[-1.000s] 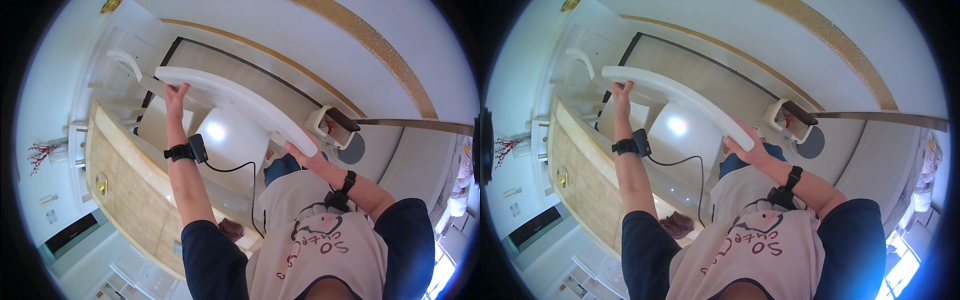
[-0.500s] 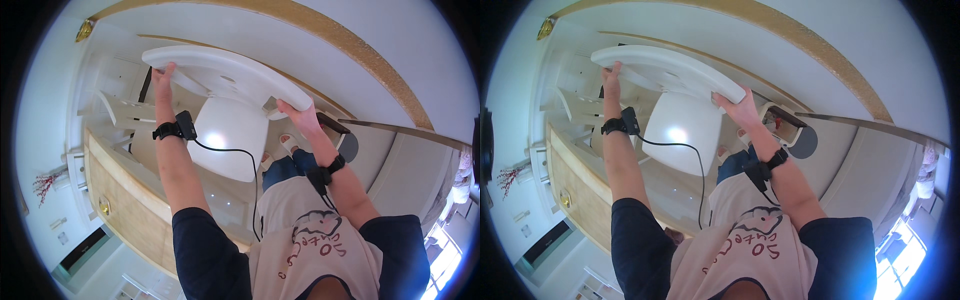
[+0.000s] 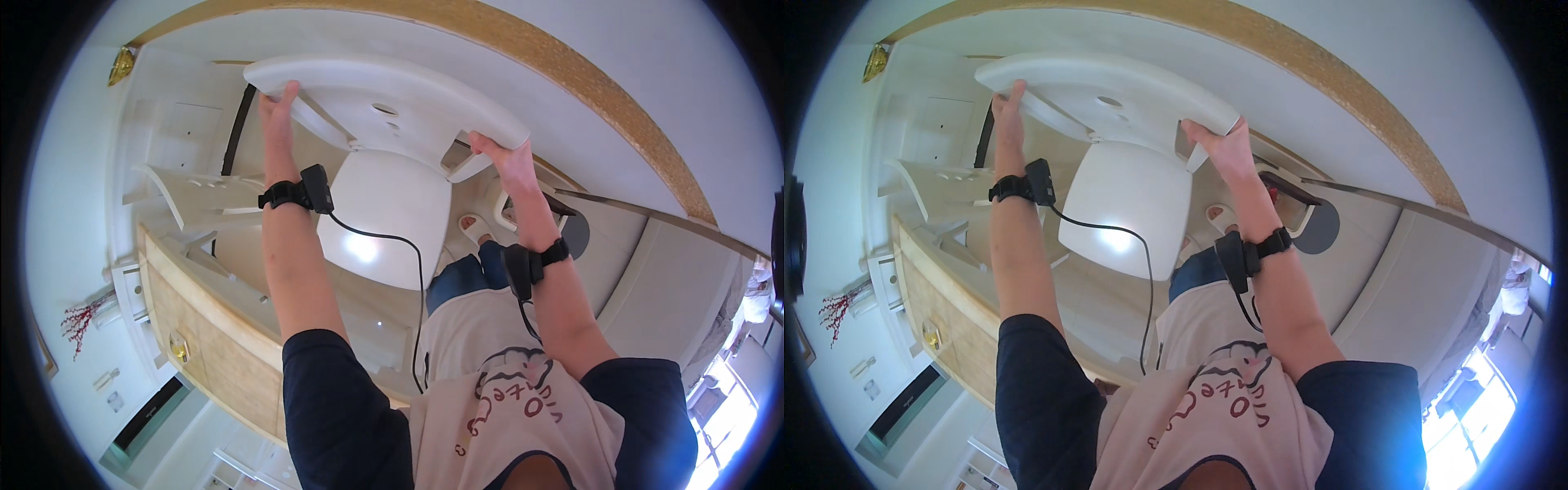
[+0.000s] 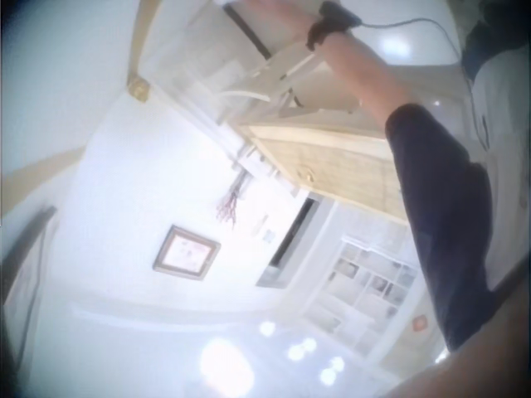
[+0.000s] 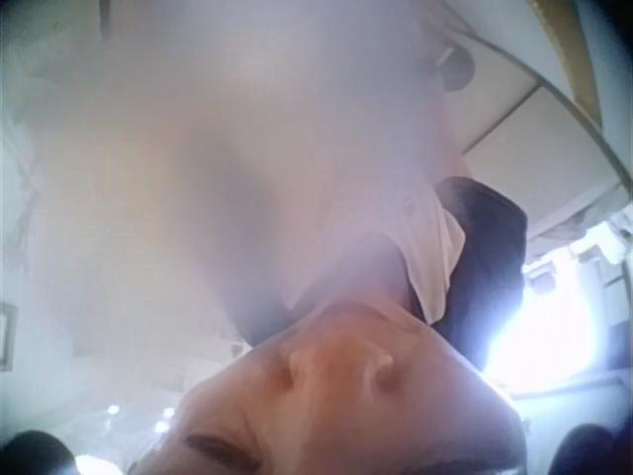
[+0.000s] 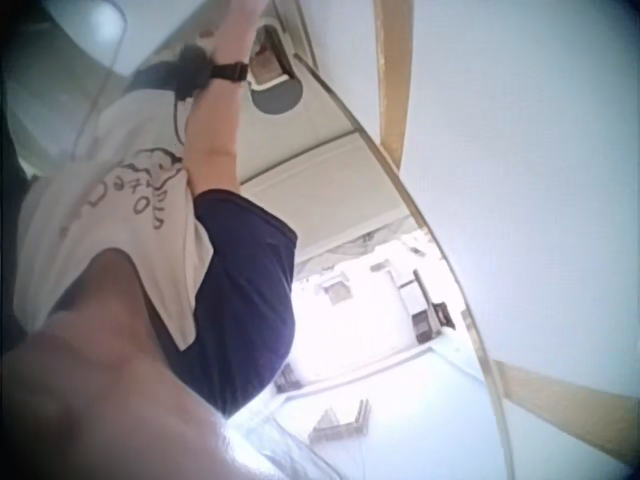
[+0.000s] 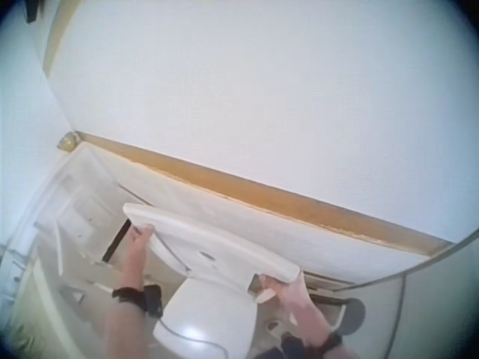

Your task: The person wipes the edges and top surface of a dining table with a cloth, moves a chair aside to reach the side of the table, and then cleans the top of a low cabinet including around decorative items.

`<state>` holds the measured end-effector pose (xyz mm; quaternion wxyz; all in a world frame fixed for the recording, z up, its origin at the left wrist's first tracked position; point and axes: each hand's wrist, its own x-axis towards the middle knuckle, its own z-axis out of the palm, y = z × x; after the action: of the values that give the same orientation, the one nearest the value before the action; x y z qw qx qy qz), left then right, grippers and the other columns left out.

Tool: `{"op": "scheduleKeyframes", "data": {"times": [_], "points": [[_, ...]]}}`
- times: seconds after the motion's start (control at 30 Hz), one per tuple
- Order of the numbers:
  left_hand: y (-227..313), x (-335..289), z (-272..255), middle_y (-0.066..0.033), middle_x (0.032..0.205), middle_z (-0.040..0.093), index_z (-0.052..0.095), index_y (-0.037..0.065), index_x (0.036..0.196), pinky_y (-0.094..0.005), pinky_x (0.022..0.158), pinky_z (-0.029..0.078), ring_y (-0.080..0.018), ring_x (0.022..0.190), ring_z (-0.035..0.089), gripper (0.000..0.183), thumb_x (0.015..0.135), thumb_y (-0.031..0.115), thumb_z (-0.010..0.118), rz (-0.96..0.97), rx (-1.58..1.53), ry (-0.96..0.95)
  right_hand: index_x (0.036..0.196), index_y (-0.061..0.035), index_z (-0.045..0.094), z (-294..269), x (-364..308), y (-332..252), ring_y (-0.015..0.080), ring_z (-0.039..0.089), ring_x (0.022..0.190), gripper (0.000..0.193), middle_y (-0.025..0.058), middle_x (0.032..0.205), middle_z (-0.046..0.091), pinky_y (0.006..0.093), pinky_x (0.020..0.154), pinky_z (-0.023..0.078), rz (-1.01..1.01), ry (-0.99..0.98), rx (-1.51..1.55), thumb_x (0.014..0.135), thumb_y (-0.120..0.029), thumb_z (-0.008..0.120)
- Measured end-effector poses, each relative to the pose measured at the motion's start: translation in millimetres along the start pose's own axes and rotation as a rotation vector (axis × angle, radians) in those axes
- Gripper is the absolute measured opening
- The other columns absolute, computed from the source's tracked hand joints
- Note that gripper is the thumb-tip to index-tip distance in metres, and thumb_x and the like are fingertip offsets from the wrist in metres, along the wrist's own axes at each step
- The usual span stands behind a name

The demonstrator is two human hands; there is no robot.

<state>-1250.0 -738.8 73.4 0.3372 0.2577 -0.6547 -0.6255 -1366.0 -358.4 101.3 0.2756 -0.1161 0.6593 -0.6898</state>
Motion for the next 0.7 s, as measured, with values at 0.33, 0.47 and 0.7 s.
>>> {"op": "scheduleKeyframes", "data": {"times": [0.33, 0.47, 0.7], "points": [[-19.9, 6.2, 11.9, -0.0146, 0.125, 0.06, 0.051, -0.002, 0.131, -0.0355, 0.1, 0.044, -0.0225, 0.114, 0.057, 0.063, 0.084, 0.027, 0.08, 0.062, 0.131, 0.1, 0.117, 0.0, 0.061, -2.9, 6.4, 17.2, 0.0174, 0.062, 0.093, 0.044, 0.0079, 0.104, 0.067, 0.0324, 0.086, 0.05, -0.071, 0.15, -0.063, 0.079, -0.011, 0.079], [-61.4, -73.8, -26.7, -0.0216, 0.131, 0.055, 0.045, -0.007, 0.136, -0.0392, 0.102, 0.042, -0.0287, 0.12, 0.054, 0.07, 0.088, 0.035, 0.074, 0.073, 0.377, 0.445, 0.141, 0.0011, 0.04, 12.0, -20.8, 92.3, 0.0229, 0.059, 0.108, 0.077, 0.0106, 0.121, 0.059, 0.0361, 0.094, 0.047, -0.052, 0.269, -0.208, 0.079, -0.02, 0.08], [-10.4, -331.1, -23.6, -0.0119, 0.126, 0.057, 0.055, 0.005, 0.13, -0.0354, 0.092, 0.05, -0.023, 0.117, 0.057, 0.045, 0.092, 0.023, 0.069, -0.308, 0.412, 0.545, 0.117, -0.0004, 0.063, 74.0, -72.4, 203.6, 0.0299, 0.062, 0.1, 0.039, 0.0167, 0.106, 0.063, 0.0383, 0.089, 0.049, 0.116, -0.331, -0.616, 0.084, -0.021, 0.07]]}}
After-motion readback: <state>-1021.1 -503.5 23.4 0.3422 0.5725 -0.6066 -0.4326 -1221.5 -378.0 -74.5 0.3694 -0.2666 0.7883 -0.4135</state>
